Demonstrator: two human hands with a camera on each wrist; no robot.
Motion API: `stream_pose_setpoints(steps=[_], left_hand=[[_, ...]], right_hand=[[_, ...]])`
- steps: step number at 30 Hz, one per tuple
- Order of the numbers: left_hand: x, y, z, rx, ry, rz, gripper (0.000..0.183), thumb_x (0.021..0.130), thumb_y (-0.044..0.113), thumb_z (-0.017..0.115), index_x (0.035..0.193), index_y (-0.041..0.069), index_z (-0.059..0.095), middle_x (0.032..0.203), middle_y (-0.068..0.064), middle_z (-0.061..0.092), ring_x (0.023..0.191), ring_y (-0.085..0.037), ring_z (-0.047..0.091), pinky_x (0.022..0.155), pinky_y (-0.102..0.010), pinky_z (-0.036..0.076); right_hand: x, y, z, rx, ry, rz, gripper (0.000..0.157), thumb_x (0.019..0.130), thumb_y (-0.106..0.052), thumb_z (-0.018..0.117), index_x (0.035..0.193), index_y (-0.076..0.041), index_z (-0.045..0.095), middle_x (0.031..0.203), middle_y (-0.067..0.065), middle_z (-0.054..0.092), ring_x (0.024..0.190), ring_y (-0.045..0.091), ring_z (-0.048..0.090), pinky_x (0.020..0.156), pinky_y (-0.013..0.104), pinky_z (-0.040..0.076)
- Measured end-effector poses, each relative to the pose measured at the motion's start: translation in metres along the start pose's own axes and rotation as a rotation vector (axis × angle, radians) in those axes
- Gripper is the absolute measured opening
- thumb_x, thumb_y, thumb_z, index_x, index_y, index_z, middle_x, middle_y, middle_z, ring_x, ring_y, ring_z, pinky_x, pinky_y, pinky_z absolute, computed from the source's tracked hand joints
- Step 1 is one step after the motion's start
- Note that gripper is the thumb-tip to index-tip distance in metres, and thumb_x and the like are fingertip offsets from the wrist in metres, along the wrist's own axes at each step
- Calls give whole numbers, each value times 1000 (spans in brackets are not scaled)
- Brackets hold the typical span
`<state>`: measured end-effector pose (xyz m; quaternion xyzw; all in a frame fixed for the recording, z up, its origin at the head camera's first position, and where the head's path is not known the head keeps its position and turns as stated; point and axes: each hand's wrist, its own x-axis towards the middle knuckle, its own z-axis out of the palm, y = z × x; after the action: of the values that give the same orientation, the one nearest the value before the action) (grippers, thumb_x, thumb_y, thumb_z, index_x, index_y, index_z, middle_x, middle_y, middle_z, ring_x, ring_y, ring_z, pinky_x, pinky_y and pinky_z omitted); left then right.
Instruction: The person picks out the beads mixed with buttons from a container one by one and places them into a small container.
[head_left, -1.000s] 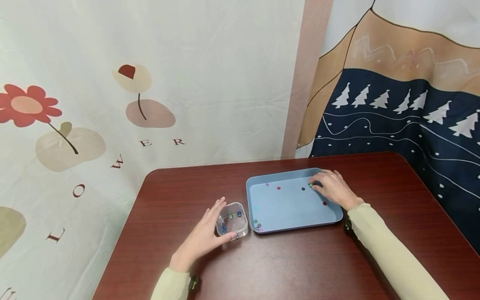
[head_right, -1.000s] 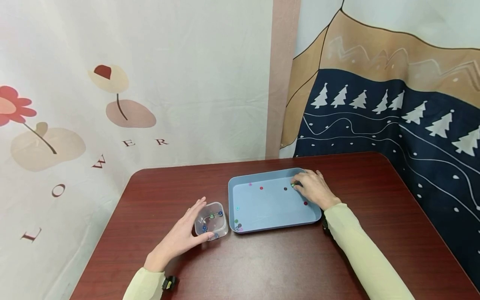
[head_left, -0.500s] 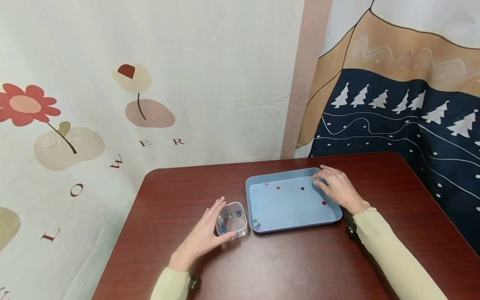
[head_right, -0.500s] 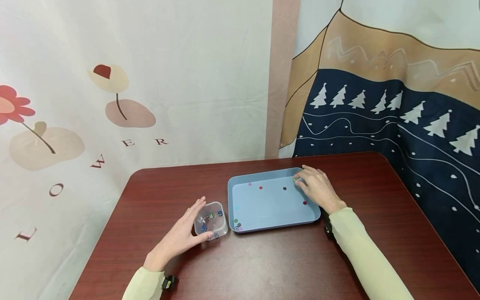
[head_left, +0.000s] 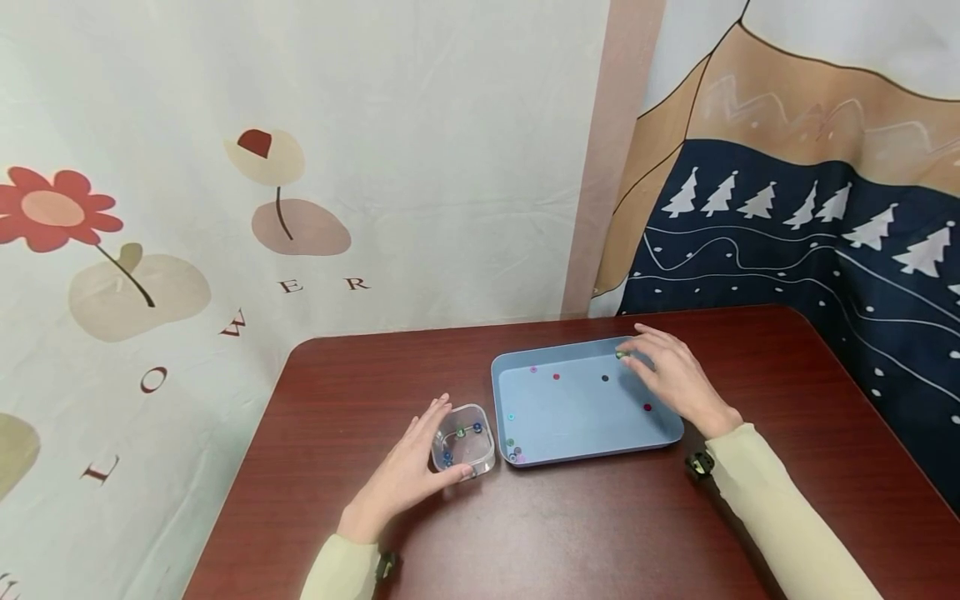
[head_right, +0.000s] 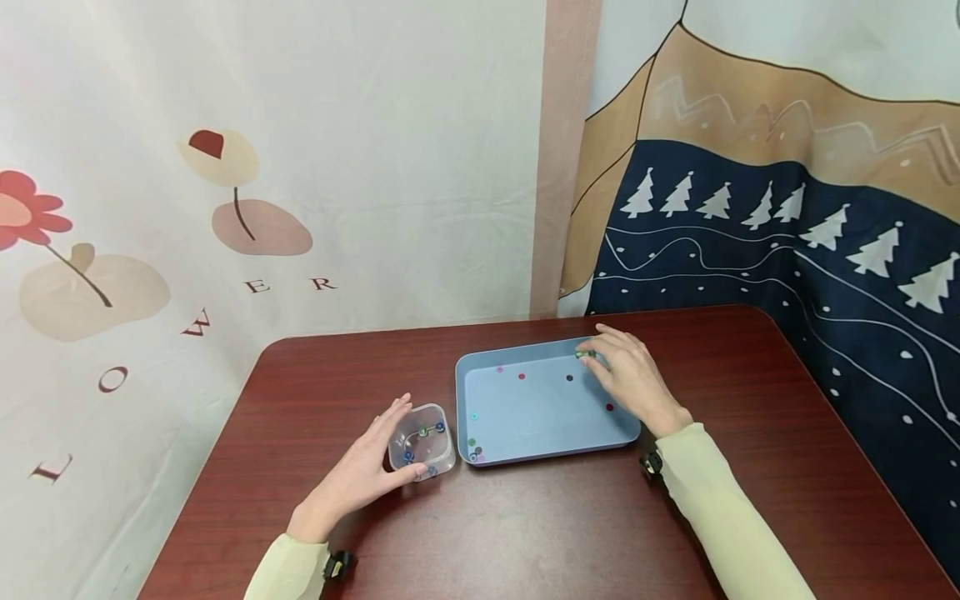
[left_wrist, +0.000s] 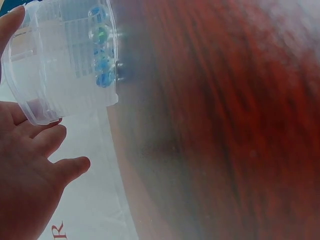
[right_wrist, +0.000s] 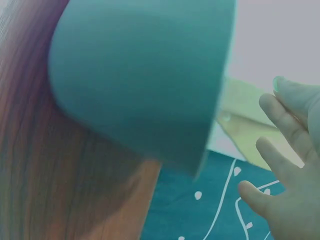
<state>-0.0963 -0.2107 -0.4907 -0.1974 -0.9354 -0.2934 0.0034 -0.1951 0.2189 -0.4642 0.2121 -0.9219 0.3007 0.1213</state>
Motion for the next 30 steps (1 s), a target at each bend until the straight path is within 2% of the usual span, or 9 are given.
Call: stream_pose_setpoints(steps=[4, 11, 15, 21, 30], left_hand=[[-1, 0, 0, 0, -5, -2, 101, 86, 60, 78, 159, 5, 37, 169, -9, 28, 156, -29, 23, 124, -56, 21], [-1, 0, -1, 3, -7, -20, 100, 84, 56, 81, 160, 7, 36, 170, -3, 27, 157, -25, 23, 125, -55, 22], [-1, 0, 0, 8, 8, 0, 100, 84, 55, 81, 159, 5, 37, 169, -6, 29, 156, -27, 25, 124, -57, 23], [-1, 1, -1, -6, -4, -20, 101, 84, 52, 83, 161, 6, 36, 170, -4, 28, 156, -25, 23, 125, -56, 21], [-1, 1, -1, -6, -23, -41, 103, 85, 57, 80, 162, 9, 33, 171, -1, 26, 157, -19, 20, 127, -51, 18]], right_hand=[[-2, -9, 3, 40, 42, -27, 20, 93, -5, 76, 113, -7, 77, 124, 17, 71, 140, 41, 46, 112, 70, 33], [-5, -25, 12, 106, 93, -73, 20, 92, -6, 77, 112, -8, 78, 120, 12, 74, 139, 36, 49, 112, 66, 37], [-8, -34, 20, 141, 99, -85, 18, 94, -8, 76, 112, -10, 78, 118, 8, 74, 139, 34, 51, 111, 64, 41], [-12, -51, 30, 226, 103, -70, 20, 96, -13, 75, 116, -12, 77, 121, 5, 74, 139, 30, 52, 108, 59, 46], [-13, -83, 35, 306, 61, -72, 21, 96, -16, 75, 117, -13, 77, 131, 5, 71, 138, 28, 53, 110, 58, 45]])
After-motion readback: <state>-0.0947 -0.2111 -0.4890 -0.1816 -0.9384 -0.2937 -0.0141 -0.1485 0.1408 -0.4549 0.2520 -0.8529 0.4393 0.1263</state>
